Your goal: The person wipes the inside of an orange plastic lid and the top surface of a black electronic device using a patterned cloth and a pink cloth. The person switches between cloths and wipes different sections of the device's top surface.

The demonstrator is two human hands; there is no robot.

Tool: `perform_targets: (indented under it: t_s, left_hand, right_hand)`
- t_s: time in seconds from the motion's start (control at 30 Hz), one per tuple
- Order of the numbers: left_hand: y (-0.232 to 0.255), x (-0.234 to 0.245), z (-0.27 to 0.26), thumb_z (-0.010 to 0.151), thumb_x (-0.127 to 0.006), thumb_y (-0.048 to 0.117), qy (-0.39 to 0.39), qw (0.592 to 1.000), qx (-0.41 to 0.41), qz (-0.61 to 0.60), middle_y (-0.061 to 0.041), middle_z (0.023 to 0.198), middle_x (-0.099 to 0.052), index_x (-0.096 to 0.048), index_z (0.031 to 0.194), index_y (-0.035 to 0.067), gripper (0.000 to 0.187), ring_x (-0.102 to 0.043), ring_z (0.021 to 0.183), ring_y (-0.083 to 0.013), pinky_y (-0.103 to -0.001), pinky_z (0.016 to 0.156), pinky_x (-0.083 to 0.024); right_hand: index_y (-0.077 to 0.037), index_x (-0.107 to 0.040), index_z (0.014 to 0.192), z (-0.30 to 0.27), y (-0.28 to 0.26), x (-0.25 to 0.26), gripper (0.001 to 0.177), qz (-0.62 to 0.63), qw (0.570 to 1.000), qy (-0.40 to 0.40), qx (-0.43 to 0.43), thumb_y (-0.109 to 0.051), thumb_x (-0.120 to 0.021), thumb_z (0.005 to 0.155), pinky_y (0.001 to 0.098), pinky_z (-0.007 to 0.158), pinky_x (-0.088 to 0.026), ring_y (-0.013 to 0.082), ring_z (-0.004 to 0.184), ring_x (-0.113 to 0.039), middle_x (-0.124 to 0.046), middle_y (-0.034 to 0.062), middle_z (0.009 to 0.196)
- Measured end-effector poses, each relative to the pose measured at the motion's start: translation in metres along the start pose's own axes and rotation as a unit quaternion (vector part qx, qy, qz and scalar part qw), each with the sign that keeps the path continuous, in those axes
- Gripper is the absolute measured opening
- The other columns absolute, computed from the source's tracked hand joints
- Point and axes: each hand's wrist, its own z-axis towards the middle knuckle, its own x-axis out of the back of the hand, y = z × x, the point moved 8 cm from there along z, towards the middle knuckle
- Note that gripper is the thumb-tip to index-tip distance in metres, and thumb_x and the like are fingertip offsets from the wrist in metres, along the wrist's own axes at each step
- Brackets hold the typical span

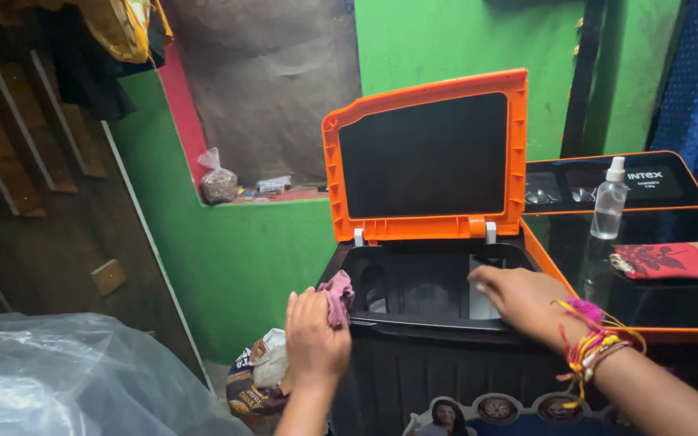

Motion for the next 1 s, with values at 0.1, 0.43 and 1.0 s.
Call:
perform_targets:
  t_s: [0.1, 0.43, 1.0]
  left_hand:
    - [0.018, -0.020, -0.007, 0.086, -0.062, 0.017, -0.120, 0.982, 0.136, 0.050, -0.017, 0.095, -0.065, -0.060, 0.082, 0.005, 0.013, -0.060, 0.103, -0.0377, -0.048, 0.100, -0.045]
    - [0.087, -0.009, -0.019, 0.068, -0.063, 0.019, -0.020, 0.989, -0.144, -0.041, -0.021, 0.109, -0.068, -0.066, 0.105, 0.000, 0.042, -0.060, 0.114, -0.0408, -0.054, 0.108, -0.039]
    - [-0.105, -0.185, 0.049, 0.091, -0.058, 0.029, -0.420, 0.899, 0.102, 0.077, -0.020, 0.137, -0.060, -0.058, 0.138, 0.010, 0.050, -0.055, 0.130, -0.0372, -0.046, 0.108, -0.045]
  right_hand:
    - [-0.015, -0.065, 0.129, 0.011, 0.000, -0.025, 0.043, 0.270, 0.961, -0.053, -0.004, -0.039, -0.051, 0.095, 0.0388, 0.088, -0.060, 0.0256, 0.094, -0.076, -0.083, 0.0071, 0.098]
    - [-0.003, -0.077, 0.101, 0.013, -0.004, -0.058, 0.073, 0.113, 0.965, -0.235, 0.000, -0.066, -0.041, 0.095, 0.0396, 0.094, -0.054, 0.0316, 0.099, -0.075, -0.078, 0.0176, 0.097]
    - [-0.024, -0.075, 0.121, -0.008, -0.018, -0.032, 0.062, 0.088, 0.966, -0.232, -0.065, -0.063, -0.037, 0.093, 0.0364, 0.107, -0.050, 0.0255, 0.125, -0.066, -0.075, 0.0019, 0.124]
